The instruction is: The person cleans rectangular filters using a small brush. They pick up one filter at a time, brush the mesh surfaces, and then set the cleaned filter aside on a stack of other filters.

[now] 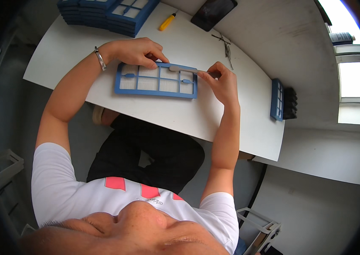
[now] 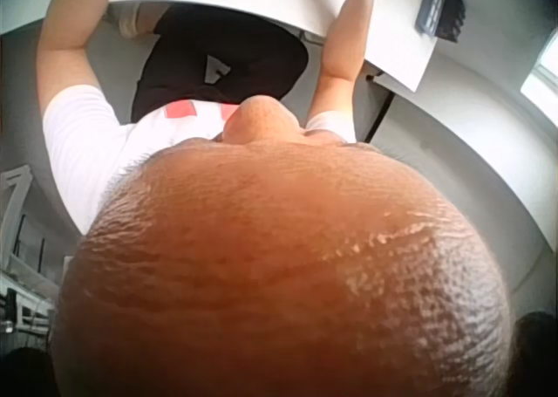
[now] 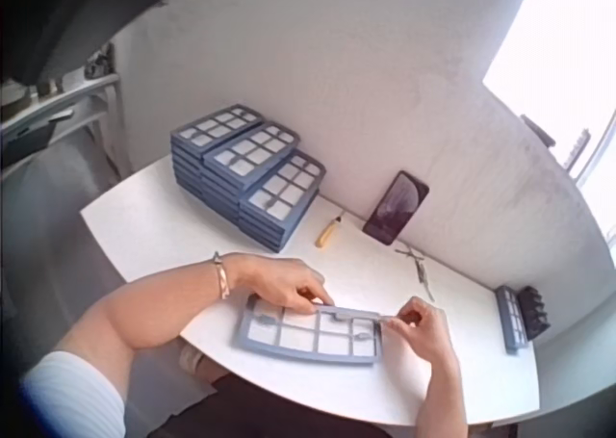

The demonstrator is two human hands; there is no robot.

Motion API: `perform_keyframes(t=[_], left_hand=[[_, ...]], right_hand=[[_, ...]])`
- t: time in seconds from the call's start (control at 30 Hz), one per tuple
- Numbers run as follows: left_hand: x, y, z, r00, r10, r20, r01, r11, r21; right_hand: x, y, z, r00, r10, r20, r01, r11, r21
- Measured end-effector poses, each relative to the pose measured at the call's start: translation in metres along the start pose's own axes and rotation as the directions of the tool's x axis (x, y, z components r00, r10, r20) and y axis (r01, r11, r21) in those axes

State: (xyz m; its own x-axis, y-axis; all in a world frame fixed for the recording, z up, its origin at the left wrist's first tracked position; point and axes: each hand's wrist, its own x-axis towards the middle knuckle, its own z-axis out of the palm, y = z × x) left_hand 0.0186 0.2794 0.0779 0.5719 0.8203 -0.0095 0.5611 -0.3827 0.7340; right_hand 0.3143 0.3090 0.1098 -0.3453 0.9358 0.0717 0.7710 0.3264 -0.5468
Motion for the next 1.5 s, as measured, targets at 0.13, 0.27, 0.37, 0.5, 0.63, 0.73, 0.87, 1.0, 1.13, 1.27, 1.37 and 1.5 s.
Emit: perform_keyframes(t=[0.13,0.27,0.37,0.5,0.63,0.73,0.87,1.0,1.13,1.27,1.37,1.5], left_hand=[[0.000,-0.001,0.001,0.999,0.043,-0.019,-0.043,0.999,0.007],[0.000,0.003,-0.001,1.000,0.009,-0.008,-0.009,1.000,0.025],[0.000,-0.003,0.002,0.999,0.031,-0.023,-0.031,0.999,-0.018],[0.000,0.001,-0.001,1.000,0.021,0.003,-0.021,1.000,-0.004],[0.000,0.000,0.000,0.999,0.024,0.023,-0.024,0.999,-0.027],[0.000,0.002,-0.001,1.000,0.015,0.026,-0.014,0.999,-0.030],[0.000,0.003,-0.001,0.999,0.015,0.030,-0.015,1.000,-0.007],[-0.002,0.003,0.000,1.000,-0.002,0.003,0.002,0.999,-0.032],[-0.001,-0.004,0.004,0.998,0.044,-0.035,-0.044,0.999,-0.016],[0.000,0.003,0.002,1.000,0.014,-0.019,-0.014,1.000,0.013],[-0.001,0.001,0.002,0.999,0.017,-0.030,-0.017,1.000,-0.009],[0.001,-0.007,0.006,0.996,0.061,-0.065,-0.063,0.998,-0.026]], right_hand=[[-0.002,0.006,-0.008,0.990,-0.055,0.132,0.052,0.998,0.022],[0.001,0.012,-0.006,0.995,-0.043,0.090,0.039,0.998,0.045],[-0.001,0.002,-0.005,1.000,-0.014,-0.003,0.014,1.000,-0.028],[-0.003,0.003,-0.011,0.990,-0.096,0.108,0.097,0.995,-0.004],[-0.004,0.001,-0.012,0.984,-0.066,0.163,0.067,0.998,0.000],[-0.004,0.003,-0.014,0.976,-0.058,0.208,0.056,0.998,0.019],[-0.003,0.007,-0.012,0.975,-0.063,0.215,0.059,0.998,0.023],[0.000,0.005,-0.005,0.998,-0.047,0.037,0.048,0.999,-0.025],[-0.001,0.001,-0.002,0.992,-0.127,0.018,0.127,0.992,0.017],[-0.002,0.002,0.004,0.995,-0.095,0.010,0.094,0.995,0.028],[-0.003,-0.003,0.004,0.996,-0.084,-0.027,0.084,0.996,0.000],[-0.005,-0.008,0.012,0.993,-0.110,0.048,0.108,0.993,0.044]])
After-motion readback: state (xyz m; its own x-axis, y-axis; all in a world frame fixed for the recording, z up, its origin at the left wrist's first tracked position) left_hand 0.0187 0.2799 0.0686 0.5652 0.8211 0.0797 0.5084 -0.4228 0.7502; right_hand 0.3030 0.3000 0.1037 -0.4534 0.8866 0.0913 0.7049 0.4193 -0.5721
